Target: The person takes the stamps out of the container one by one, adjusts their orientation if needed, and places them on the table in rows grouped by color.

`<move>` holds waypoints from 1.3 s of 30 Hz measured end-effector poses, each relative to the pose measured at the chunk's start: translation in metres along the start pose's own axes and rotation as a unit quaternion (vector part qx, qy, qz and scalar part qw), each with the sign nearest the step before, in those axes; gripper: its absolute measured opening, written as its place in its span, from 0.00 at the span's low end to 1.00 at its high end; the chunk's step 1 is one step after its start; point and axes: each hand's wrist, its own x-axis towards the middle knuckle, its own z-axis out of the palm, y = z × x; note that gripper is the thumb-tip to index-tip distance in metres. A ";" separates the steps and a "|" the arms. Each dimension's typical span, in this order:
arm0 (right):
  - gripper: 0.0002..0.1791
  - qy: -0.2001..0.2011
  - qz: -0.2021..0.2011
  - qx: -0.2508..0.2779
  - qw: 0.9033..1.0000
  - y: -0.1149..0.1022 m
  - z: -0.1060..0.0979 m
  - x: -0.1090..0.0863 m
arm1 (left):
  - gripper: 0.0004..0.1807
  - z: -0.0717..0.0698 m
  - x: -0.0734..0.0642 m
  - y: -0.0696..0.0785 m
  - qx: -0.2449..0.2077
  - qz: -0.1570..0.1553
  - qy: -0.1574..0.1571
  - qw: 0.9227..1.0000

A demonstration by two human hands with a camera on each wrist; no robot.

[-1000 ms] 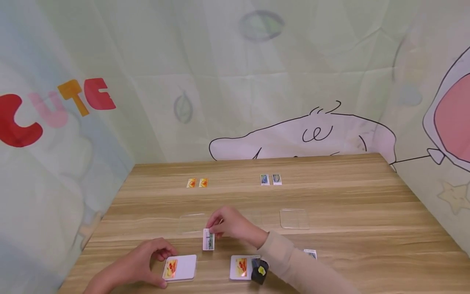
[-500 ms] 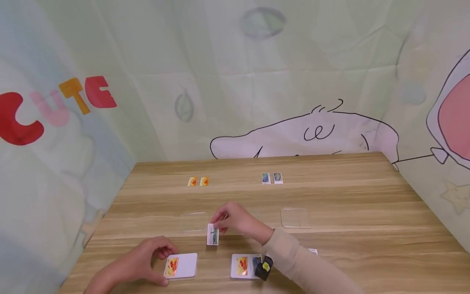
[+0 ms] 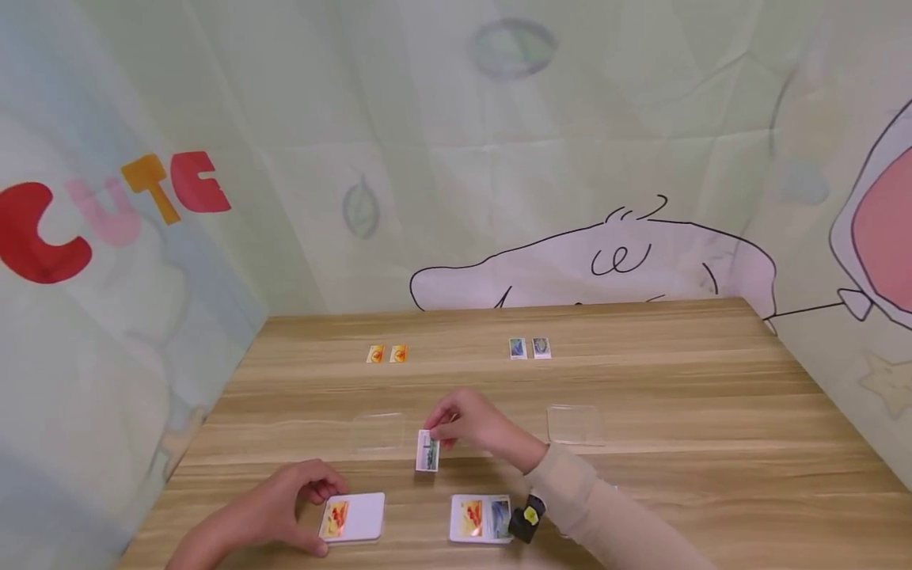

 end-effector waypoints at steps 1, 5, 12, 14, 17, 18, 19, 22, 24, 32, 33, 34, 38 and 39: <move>0.03 0.001 -0.001 -0.001 1.000 0.001 -0.001 0.000 | 0.30 0.000 0.000 0.000 0.000 0.000 0.000 1.000; 0.03 0.004 -0.006 0.000 1.000 0.005 -0.007 -0.003 | 0.30 0.000 -0.002 -0.001 -0.002 0.001 0.001 1.000; 0.03 0.008 -0.004 0.005 1.000 0.011 -0.015 -0.006 | 0.30 0.000 -0.002 -0.001 -0.012 -0.006 0.002 1.000; 0.03 0.010 0.001 0.006 1.000 0.012 -0.016 -0.006 | 0.30 0.001 -0.002 -0.001 -0.013 -0.008 0.002 1.000; 0.03 0.011 0.006 0.008 1.000 0.012 -0.017 -0.008 | 0.30 0.001 -0.002 -0.001 -0.017 -0.009 0.002 1.000; 0.04 0.011 0.005 0.007 1.000 0.012 -0.018 -0.009 | 0.30 0.002 -0.002 -0.001 -0.019 -0.009 0.003 1.000; 0.04 0.011 0.004 0.007 1.000 0.012 -0.018 -0.009 | 0.30 0.002 -0.002 -0.002 -0.021 -0.008 0.003 1.000; 0.04 0.012 -0.001 0.008 1.000 0.012 -0.020 -0.010 | 0.30 0.002 -0.002 -0.001 -0.024 -0.007 0.004 1.000; 0.04 0.013 -0.004 0.008 1.000 0.012 -0.021 -0.011 | 0.30 0.002 -0.002 -0.001 -0.025 -0.007 0.005 1.000; 0.03 0.023 0.002 0.011 1.000 0.017 -0.027 -0.014 | 0.30 0.002 -0.001 -0.002 -0.021 -0.005 0.006 1.000; 0.03 0.024 0.002 0.010 1.000 0.018 -0.028 -0.014 | 0.30 0.002 -0.001 -0.002 -0.020 -0.005 0.006 1.000; 0.03 0.025 0.003 0.010 1.000 0.018 -0.029 -0.015 | 0.30 0.002 -0.001 -0.002 -0.020 -0.005 0.006 1.000; 0.03 0.030 0.013 0.010 0.999 0.017 -0.032 -0.017 | 0.30 0.002 -0.001 -0.003 -0.016 0.002 0.008 1.000; 0.03 0.031 0.015 0.010 0.999 0.017 -0.033 -0.017 | 0.30 0.002 -0.001 -0.003 -0.014 0.005 0.008 1.000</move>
